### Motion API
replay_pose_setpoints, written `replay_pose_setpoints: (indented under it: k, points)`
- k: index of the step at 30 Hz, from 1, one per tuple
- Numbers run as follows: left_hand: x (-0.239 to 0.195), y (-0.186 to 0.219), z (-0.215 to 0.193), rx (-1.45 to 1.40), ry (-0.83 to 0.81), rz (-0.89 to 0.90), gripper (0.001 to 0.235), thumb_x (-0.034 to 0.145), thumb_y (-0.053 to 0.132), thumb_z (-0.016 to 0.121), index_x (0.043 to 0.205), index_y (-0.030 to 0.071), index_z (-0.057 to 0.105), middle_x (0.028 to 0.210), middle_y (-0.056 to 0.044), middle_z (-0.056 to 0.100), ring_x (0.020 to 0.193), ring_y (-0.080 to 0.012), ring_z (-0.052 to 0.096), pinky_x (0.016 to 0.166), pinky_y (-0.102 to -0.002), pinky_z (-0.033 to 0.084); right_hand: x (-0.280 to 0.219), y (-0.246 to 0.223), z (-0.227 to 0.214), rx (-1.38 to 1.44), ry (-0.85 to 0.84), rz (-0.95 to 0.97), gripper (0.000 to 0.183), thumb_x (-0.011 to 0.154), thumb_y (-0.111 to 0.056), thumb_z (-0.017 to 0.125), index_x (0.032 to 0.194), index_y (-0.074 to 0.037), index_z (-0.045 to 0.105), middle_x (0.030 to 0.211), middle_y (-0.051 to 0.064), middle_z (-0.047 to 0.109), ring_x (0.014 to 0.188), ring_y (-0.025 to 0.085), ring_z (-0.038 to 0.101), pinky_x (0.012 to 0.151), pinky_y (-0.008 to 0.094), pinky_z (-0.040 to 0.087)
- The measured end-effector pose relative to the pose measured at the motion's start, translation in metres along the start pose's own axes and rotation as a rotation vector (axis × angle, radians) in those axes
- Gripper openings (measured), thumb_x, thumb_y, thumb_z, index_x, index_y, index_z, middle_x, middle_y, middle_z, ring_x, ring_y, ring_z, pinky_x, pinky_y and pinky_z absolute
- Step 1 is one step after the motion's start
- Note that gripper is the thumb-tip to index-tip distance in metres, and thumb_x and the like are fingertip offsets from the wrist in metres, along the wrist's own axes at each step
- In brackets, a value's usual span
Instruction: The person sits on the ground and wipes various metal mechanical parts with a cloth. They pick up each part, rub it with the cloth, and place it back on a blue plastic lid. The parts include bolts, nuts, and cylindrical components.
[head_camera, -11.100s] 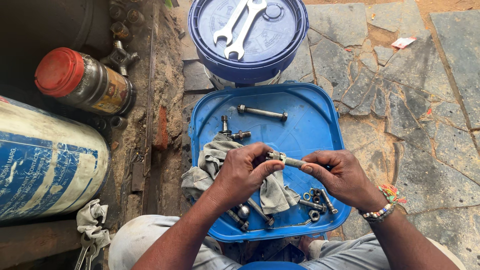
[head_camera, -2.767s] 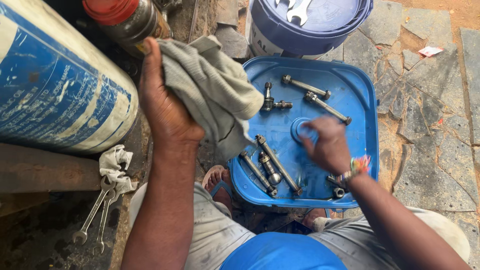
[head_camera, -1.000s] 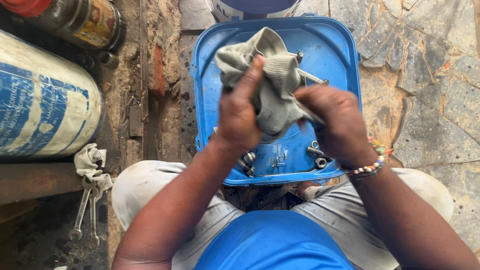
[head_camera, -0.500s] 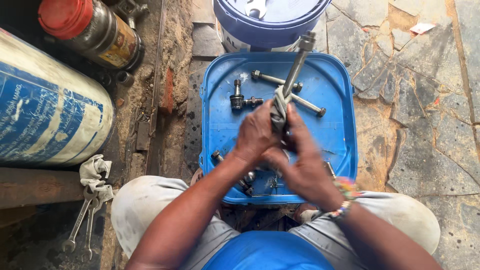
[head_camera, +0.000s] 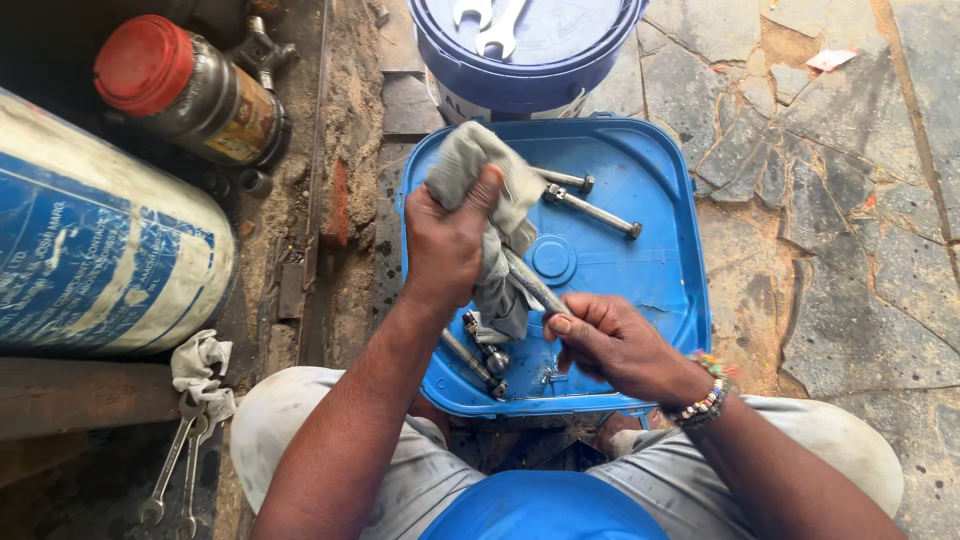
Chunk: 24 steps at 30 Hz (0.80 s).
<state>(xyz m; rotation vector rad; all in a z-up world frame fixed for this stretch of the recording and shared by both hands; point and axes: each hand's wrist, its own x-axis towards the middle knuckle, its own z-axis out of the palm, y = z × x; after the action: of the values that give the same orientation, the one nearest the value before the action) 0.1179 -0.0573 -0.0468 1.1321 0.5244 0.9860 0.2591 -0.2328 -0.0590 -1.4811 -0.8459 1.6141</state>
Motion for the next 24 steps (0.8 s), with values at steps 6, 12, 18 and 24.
replay_pose_setpoints:
  k: [6, 12, 18, 24]
  points:
    - [0.007, 0.020, -0.012, -0.547, 0.127, -0.257, 0.034, 0.105, 0.029, 0.064, 0.125, 0.002, 0.062, 0.106, -0.009, 0.070, 0.083, -0.0183, 0.072, 0.070, -0.037, 0.063, -0.018, -0.003, -0.008, 0.554, -0.380, -0.282, 0.042, 0.108, -0.039, 0.046, 0.104, 0.000, 0.062, 0.058, -0.005, 0.039, 0.045, 0.008, 0.040, 0.072, 0.039, 0.054]
    - [-0.030, 0.016, 0.006, -0.761, -0.383, -0.588, 0.034, 0.104, 0.030, 0.060, 0.127, 0.006, 0.062, 0.110, -0.008, 0.071, 0.097, -0.0179, 0.072, 0.090, -0.034, 0.062, -0.002, 0.014, -0.002, 0.880, -0.503, -0.128, 0.049, 0.115, -0.045, 0.038, 0.097, -0.005, 0.060, 0.059, -0.006, 0.039, 0.045, 0.009, 0.042, 0.070, 0.041, 0.053]
    - [-0.022, -0.015, 0.014, -0.550, 0.024, -0.359, 0.022, 0.104, 0.021, 0.063, 0.120, 0.007, 0.062, 0.103, -0.005, 0.070, 0.089, -0.0167, 0.071, 0.077, -0.033, 0.061, 0.027, 0.010, 0.013, -0.792, 0.539, -0.534, 0.041, 0.107, -0.042, 0.050, 0.091, -0.008, 0.065, 0.061, -0.012, 0.052, 0.055, 0.010, 0.054, 0.054, 0.036, 0.046]
    - [-0.020, -0.005, 0.009, -0.759, -0.168, -0.366, 0.027, 0.107, 0.031, 0.062, 0.118, 0.007, 0.065, 0.094, -0.006, 0.073, 0.076, -0.0172, 0.070, 0.063, -0.032, 0.059, 0.023, 0.003, 0.010, 0.335, -0.005, -0.157, 0.033, 0.102, -0.032, 0.054, 0.095, -0.003, 0.068, 0.069, 0.005, 0.069, 0.062, 0.017, 0.062, 0.062, 0.033, 0.049]
